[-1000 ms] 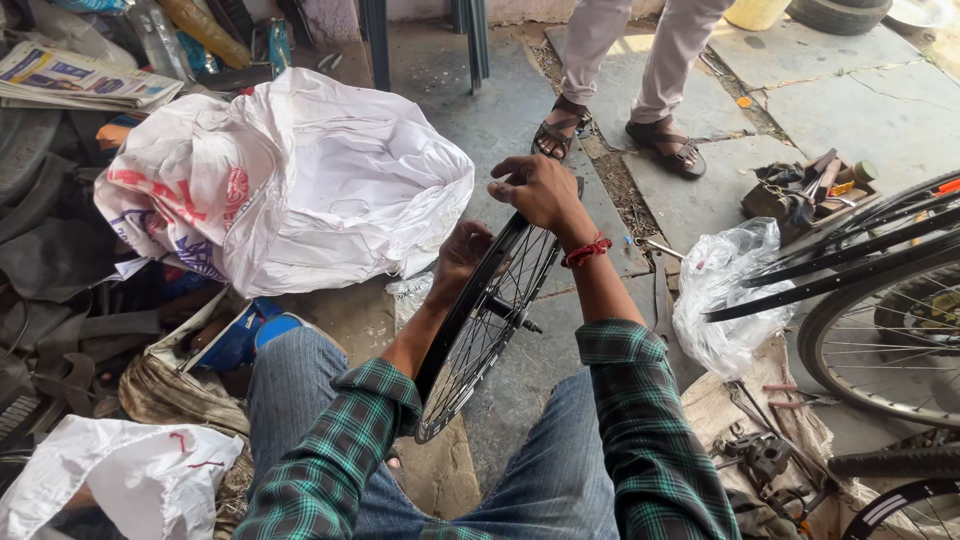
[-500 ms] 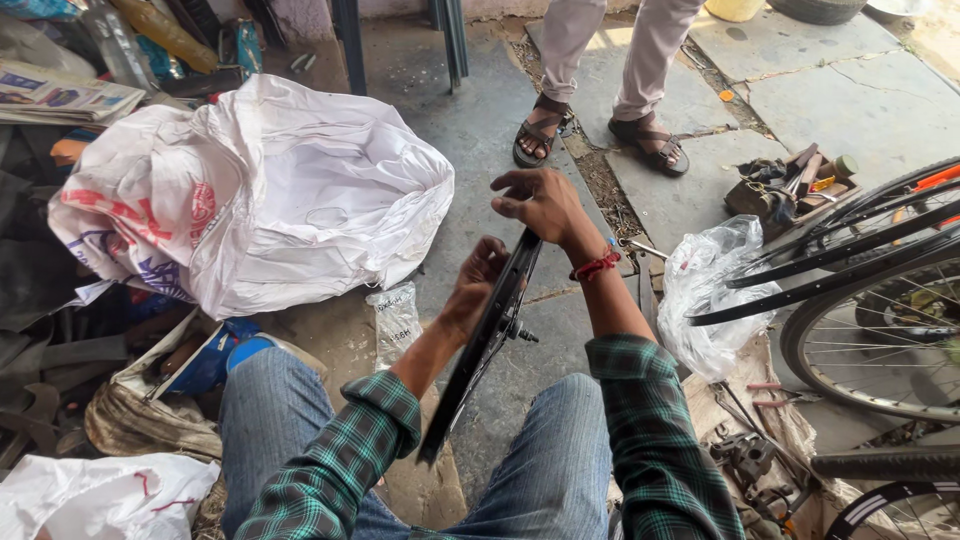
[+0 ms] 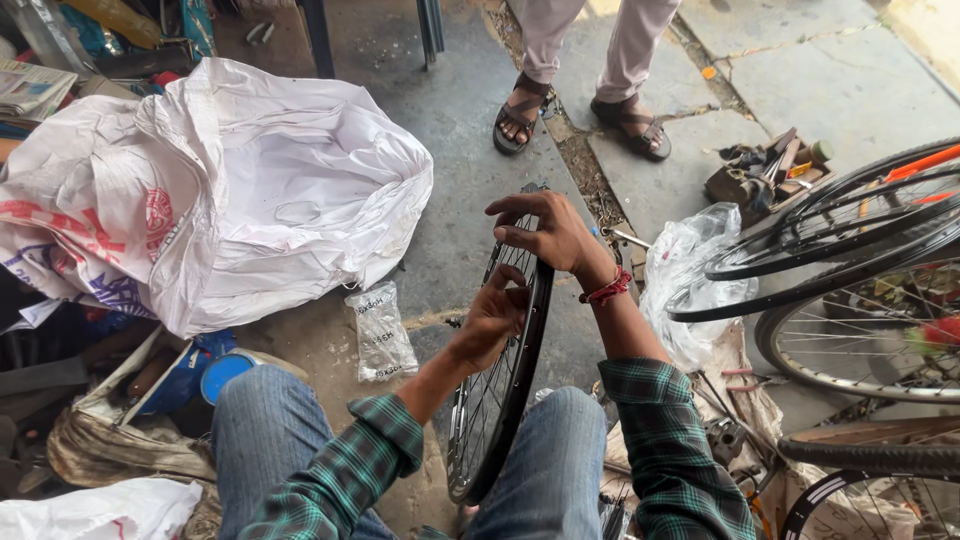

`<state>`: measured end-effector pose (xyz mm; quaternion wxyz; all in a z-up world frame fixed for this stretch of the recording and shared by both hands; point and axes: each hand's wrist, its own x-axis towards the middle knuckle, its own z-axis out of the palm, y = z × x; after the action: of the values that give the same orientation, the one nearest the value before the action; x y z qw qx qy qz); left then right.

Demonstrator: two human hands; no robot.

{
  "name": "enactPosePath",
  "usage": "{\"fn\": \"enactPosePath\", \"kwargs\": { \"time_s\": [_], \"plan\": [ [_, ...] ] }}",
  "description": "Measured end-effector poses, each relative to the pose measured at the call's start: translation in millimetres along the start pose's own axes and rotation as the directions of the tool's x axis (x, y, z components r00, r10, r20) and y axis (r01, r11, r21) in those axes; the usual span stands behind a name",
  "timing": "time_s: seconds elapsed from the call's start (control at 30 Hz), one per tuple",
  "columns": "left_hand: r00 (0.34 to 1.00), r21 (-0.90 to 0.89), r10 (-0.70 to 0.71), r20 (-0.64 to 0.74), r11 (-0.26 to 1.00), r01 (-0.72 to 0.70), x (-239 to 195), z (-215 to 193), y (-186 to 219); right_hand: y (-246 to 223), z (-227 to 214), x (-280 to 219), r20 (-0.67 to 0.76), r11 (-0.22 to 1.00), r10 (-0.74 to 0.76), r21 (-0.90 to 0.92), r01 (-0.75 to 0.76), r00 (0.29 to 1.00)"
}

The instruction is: The person sits on the ground and adjusts the spokes of a bicycle wheel by hand, tightening and loosening nipples to true the rim. They rotate the wheel to check alignment and continue making fine adjustments to the spoke tension.

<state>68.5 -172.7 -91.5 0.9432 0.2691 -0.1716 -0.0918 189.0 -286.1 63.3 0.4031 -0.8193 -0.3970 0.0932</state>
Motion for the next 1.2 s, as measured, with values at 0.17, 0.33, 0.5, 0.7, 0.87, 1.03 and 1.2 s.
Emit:
{"fn": "enactPosePath", "kwargs": {
  "time_s": [0.17,0.33,0.5,0.7,0.87,1.03,1.2],
  "plan": [
    [0.974,0.007,0.113,-0.195,0.993,-0.114,-4,8,-4,-4,2,5,-0.011,1.000,-0.013,0.010,0.013,1.000],
    [0.980,0.038,0.114,-0.165,0.993,-0.109,-22,-14,-18,-10,15,-7,-0.034,1.000,0.011,0.008,-0.011,0.999],
    [0.995,0.064,0.083,-0.053,0.995,-0.080,-35,-11,-17,-29,23,-26,-0.083,0.996,0.071,-0.047,-0.075,0.994],
    [0.999,0.134,0.039,-0.013,0.990,-0.037,-53,9,2,-43,32,-52,-0.194,0.991,0.093,-0.080,-0.110,0.977],
    [0.985,0.059,0.115,0.125,0.991,-0.123,-50,4,1,-42,35,-63,-0.239,0.972,0.179,-0.105,-0.209,0.954],
    [0.998,0.319,-0.060,-0.005,0.946,0.058,-49,-10,9,-22,36,-63,-0.280,0.978,0.161,-0.080,-0.191,0.946],
    [0.999,0.689,0.052,-0.014,0.725,-0.028,-41,14,74,-5,52,-53,-0.775,0.963,-0.100,-0.234,-0.136,0.623]
  ]
}}
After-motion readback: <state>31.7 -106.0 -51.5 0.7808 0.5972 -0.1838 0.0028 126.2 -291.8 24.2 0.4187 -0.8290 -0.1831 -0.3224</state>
